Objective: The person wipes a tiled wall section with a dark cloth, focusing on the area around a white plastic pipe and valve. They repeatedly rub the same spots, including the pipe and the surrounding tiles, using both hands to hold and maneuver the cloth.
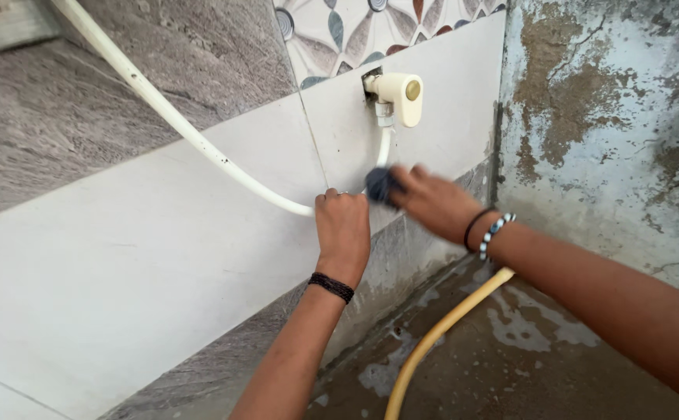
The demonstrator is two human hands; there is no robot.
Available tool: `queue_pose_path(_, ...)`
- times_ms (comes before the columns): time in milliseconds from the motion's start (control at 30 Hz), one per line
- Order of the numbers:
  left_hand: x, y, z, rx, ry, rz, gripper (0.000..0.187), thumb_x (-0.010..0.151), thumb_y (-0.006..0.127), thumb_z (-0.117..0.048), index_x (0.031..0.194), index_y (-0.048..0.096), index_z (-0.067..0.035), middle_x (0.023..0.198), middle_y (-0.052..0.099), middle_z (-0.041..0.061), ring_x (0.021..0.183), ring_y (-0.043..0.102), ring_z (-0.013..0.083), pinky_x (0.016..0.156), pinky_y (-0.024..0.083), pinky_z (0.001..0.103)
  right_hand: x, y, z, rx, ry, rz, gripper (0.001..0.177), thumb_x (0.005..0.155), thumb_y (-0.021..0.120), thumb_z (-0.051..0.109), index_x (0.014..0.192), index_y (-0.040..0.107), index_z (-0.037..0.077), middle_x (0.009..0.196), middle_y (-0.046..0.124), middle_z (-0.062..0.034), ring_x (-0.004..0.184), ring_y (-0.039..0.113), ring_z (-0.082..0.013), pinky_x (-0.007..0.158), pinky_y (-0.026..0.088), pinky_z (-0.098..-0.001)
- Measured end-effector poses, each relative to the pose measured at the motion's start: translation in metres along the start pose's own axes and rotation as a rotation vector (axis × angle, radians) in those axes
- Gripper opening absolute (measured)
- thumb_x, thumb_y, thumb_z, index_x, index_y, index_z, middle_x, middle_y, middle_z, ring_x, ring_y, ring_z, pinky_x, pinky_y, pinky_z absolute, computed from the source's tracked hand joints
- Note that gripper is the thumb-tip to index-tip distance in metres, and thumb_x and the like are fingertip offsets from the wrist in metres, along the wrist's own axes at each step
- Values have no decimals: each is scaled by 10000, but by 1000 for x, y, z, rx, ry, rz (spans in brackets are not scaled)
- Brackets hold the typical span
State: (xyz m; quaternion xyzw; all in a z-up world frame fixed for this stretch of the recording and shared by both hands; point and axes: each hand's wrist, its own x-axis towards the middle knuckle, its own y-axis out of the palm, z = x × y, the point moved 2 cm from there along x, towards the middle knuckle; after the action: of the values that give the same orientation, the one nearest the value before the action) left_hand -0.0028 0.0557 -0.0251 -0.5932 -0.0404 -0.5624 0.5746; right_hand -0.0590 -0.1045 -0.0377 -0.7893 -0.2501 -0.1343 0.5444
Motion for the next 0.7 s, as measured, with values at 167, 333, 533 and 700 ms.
queue_pose_path(167, -1, -7, -4, 3, -4, 86, 143, 778, 718, -65, 674, 728, -164, 685, 712, 63, 843, 673, 242, 750, 496, 348, 8, -15, -10, -81, 229, -71, 403, 830, 638, -13, 1226, 587, 42, 1343, 434, -201, 1126, 579, -361, 842, 598, -391)
queue_pose_path(333, 4, 2, 0, -57, -79, 15, 156, 796, 698, -78, 667, 728, -160, 678, 712, 87, 823, 685, 256, 740, 501, 368, 1, 11, 46, 619, 292, -78, 534, 775, 695, -37, 1287, 542, -26, 1337, 398, -245, 1074, 571, -399, 955, 543, -425)
queue_pose_path(533, 6, 21, 21, -248, -84, -107, 118, 772, 665, -12, 675, 712, -61, 701, 689, 181, 756, 697, 347, 679, 545, 424, -12, 11, 48, 174, 119, 0, 499, 758, 636, -97, 1246, 582, -6, 1360, 399, -216, 1170, 555, -373, 895, 587, -396)
queue_pose_path(700, 3, 25, 28, -346, -80, -155, 88, 774, 648, 27, 702, 695, 9, 706, 663, 245, 719, 690, 404, 640, 558, 474, 2, -2, 11, 16, 294, -58, 420, 827, 628, -62, 1240, 598, 7, 1351, 414, -197, 1126, 573, -359, 876, 602, -388)
